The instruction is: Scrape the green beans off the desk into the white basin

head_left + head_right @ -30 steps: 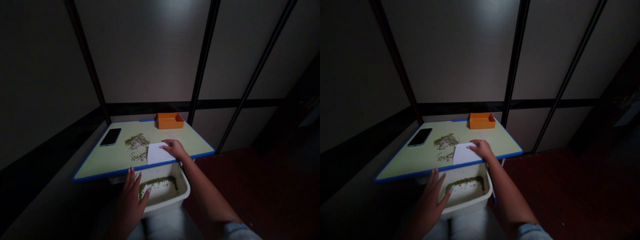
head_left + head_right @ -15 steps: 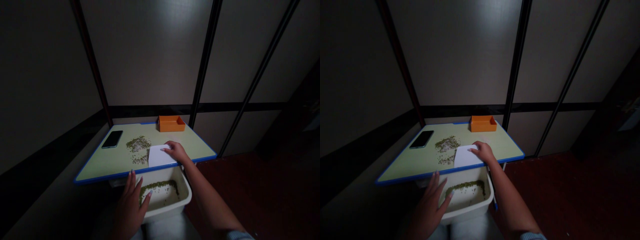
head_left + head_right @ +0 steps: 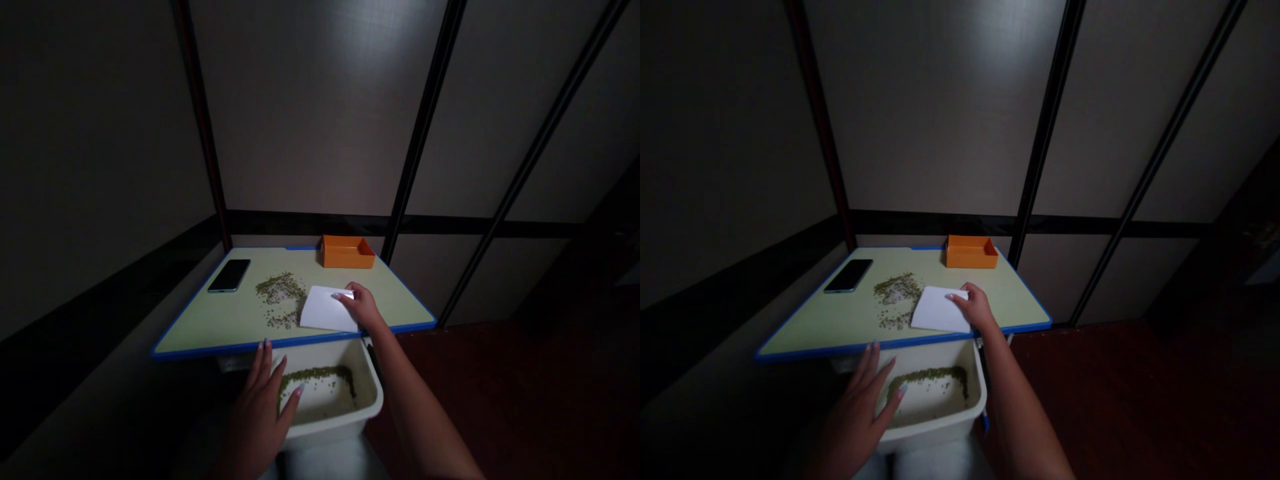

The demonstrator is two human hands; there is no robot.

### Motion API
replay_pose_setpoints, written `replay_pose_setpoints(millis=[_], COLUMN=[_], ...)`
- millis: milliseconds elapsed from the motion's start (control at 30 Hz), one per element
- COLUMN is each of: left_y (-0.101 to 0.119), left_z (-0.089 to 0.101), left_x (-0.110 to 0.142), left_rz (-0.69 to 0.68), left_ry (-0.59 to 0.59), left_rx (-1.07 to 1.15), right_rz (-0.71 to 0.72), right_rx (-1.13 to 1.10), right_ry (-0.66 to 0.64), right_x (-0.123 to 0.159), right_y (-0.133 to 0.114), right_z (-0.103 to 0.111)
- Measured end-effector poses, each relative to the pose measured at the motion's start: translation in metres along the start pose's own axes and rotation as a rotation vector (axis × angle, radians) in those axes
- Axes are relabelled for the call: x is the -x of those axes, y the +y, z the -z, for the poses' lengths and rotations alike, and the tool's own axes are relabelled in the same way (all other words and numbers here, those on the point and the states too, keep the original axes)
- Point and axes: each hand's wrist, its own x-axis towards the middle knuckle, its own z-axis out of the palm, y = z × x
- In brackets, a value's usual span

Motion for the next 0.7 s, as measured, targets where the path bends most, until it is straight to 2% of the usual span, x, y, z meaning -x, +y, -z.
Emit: replay_pose_setpoints(millis=[100, 300, 600, 700], left_y=[0.0, 0.002, 0.007, 0.007], left_z=[0.0, 0.003, -0.001, -0.002], left_x=[0.0, 0.0, 0.002, 0.003], left_rz=[-0.019, -0.021, 0.043, 0.064], left_ry=[0.028, 0.047, 0.077, 0.052], left_rx=[-0.014, -0.048, -0.006, 0.003], right_rz=[-0.033, -0.069, -0.191, -0.229], right_rx=[-0.107, -0.288, -0.438, -0.466], right_ry=[0.128, 0.264, 0.113, 0.092], right_x=[-0.001, 0.0, 0.007, 0.005], right_y=[0.003, 0.005, -0.006, -0.008], right_z=[0.002, 0.01, 0.015, 0.014])
